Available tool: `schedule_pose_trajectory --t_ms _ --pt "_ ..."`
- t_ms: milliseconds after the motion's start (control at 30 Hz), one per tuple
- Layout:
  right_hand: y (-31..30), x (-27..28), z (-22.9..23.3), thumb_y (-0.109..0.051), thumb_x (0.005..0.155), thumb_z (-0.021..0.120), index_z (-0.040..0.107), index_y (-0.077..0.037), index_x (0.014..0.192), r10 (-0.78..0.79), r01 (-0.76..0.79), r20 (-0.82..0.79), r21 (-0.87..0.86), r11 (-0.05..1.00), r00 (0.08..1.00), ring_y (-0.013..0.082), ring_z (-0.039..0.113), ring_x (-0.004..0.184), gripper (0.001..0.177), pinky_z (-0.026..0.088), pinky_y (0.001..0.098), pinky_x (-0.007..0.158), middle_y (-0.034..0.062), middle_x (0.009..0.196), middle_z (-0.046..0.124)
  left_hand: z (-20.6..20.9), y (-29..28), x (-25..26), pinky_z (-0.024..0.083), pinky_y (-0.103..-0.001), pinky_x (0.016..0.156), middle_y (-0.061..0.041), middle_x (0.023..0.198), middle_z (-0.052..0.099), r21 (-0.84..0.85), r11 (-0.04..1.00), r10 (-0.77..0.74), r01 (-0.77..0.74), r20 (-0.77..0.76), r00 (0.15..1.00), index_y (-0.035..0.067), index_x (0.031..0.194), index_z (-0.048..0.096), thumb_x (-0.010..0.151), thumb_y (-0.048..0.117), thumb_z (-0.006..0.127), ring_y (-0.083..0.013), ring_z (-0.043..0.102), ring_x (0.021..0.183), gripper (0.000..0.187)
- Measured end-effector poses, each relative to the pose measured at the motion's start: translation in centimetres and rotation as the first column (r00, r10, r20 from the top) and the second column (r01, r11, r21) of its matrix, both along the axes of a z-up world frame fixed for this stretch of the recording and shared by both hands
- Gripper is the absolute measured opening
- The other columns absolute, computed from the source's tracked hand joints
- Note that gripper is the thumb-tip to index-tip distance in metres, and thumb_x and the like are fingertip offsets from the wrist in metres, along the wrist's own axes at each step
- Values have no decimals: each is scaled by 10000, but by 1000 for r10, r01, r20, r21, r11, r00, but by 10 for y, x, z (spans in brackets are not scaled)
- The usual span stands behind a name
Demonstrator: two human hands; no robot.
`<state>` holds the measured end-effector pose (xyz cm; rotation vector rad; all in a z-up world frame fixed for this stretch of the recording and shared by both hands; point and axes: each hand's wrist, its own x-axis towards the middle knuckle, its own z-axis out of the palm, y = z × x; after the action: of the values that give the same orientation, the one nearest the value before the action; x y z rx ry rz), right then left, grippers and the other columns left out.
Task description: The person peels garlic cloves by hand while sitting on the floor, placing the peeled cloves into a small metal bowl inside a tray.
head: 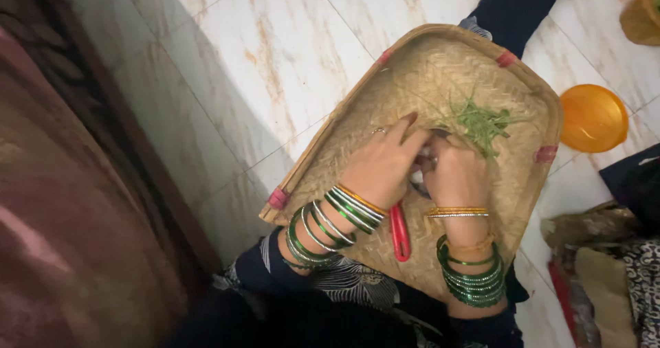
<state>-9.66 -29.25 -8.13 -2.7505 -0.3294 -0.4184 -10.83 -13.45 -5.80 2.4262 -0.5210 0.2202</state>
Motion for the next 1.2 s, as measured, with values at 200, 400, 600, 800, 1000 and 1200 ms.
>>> schedule_pose_trajectory --t_ms 200,400,600,800,1000,1200 --pt "-25 2 -17 -103 917 754 765 -75 980 40 -37 -4 320 947 999 333 713 750 70 557 399 668 159 881 731 -28 12 15 546 -476 850 -172 1401 551 69 997 -9 20 -156 988 141 1342 538 875 190 681 -400 637 1110 491" --pt "-45 -11 -4 -115 939 749 757 -102 1053 -50 76 -66 480 874 997 193 766 788 115 580 302 698 89 931 762 -8 10 3 540 -457 876 -160 1332 594 343 939 4 18 -61 998 156 1261 580 821 187 682 -364 662 1126 453" --pt "-40 -21 5 -190 878 784 794 -161 928 -61 87 -204 120 989 977 250 725 687 58 551 403 649 76 807 764 30 3 -22 541 -442 862 -178 1405 585 332 942 -65 47 43 997 103 1334 571 856 117 625 -328 683 1021 482" --pt "-33 -19 -12 -107 903 702 797 -198 1055 -256 261 -102 37 965 961 386 696 786 200 540 498 696 165 866 727 39 -8 -10 544 -461 874 -173 1274 636 430 900 20 -69 116 993 143 1284 588 811 190 648 -306 692 971 479" --pt "-22 -15 -20 -154 867 732 768 -131 1091 -138 142 -44 103 984 989 400 686 769 228 541 515 684 178 865 723 6 -45 40 568 -454 747 -115 1029 681 289 949 121 -123 24 992 113 1146 623 895 183 646 -322 701 920 261" --pt "-32 -12 -34 -192 946 764 766 -95 1010 -145 162 -72 393 905 987 298 739 764 116 567 408 666 154 865 729 -18 -29 40 567 -445 768 -83 1048 683 168 985 -32 32 -3 999 125 1104 626 877 152 676 -335 694 935 235"
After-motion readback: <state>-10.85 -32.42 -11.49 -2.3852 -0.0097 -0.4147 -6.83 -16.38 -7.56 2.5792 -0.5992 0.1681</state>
